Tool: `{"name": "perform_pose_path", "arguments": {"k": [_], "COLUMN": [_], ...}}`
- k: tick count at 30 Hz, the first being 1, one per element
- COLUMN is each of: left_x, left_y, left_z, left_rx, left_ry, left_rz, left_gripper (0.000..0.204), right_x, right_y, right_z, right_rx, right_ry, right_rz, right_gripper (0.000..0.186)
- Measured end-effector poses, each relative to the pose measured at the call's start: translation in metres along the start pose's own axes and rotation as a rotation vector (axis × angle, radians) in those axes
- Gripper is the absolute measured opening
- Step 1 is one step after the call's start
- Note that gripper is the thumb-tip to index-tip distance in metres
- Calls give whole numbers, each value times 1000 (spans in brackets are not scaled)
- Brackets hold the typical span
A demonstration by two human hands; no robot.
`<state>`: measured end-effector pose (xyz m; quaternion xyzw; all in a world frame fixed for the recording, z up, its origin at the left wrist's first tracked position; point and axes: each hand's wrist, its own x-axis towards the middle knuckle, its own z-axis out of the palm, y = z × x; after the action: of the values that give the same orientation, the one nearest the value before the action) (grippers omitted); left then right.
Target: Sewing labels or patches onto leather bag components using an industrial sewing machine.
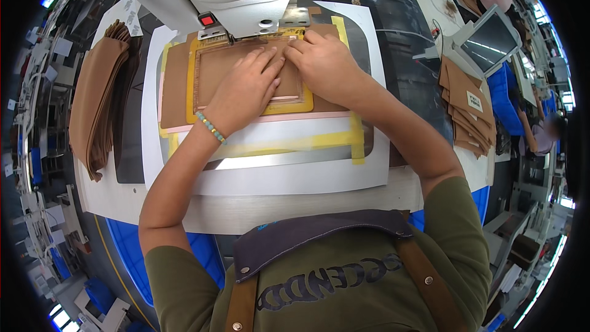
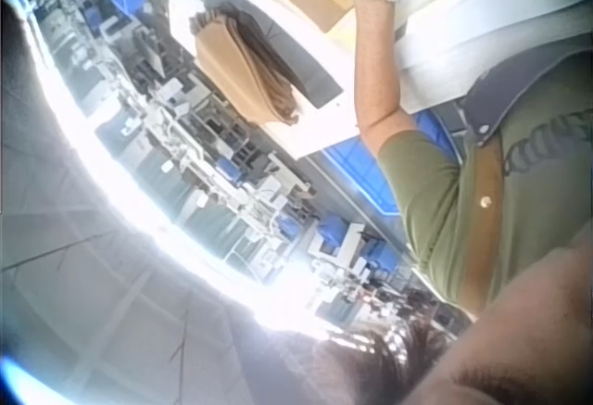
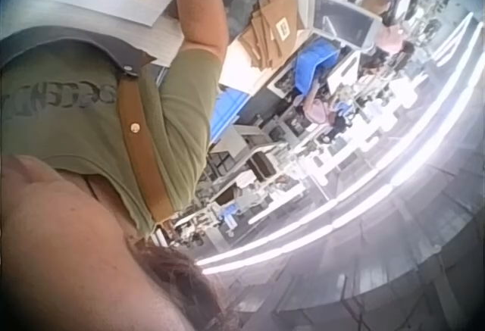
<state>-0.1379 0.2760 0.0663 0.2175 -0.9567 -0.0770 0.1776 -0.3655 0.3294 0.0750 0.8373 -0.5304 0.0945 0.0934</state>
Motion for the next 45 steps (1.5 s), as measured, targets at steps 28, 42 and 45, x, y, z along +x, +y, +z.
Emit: {"name": "perform_pose_path", "arguments": {"k": [28,42,45], "left_x": [-64,-68,-66], "left_y": [-31,-45,-48], "left_z": [-50,-60,-60], "left_rx": [-141,-270,-334], "left_ry": [-84,-242,-239], "left_rz": [-47,19,23], "left_gripper": [45,56,53], "right_x": [-7,-4,-6], "right_y": [-33,-57,-57], "right_z": [-17,-20,-20], "right_rx": [435,381,372], "right_ry": [56,31,47], "right_rz": [-278,-273,-280], "right_gripper": [36,41,41]}}
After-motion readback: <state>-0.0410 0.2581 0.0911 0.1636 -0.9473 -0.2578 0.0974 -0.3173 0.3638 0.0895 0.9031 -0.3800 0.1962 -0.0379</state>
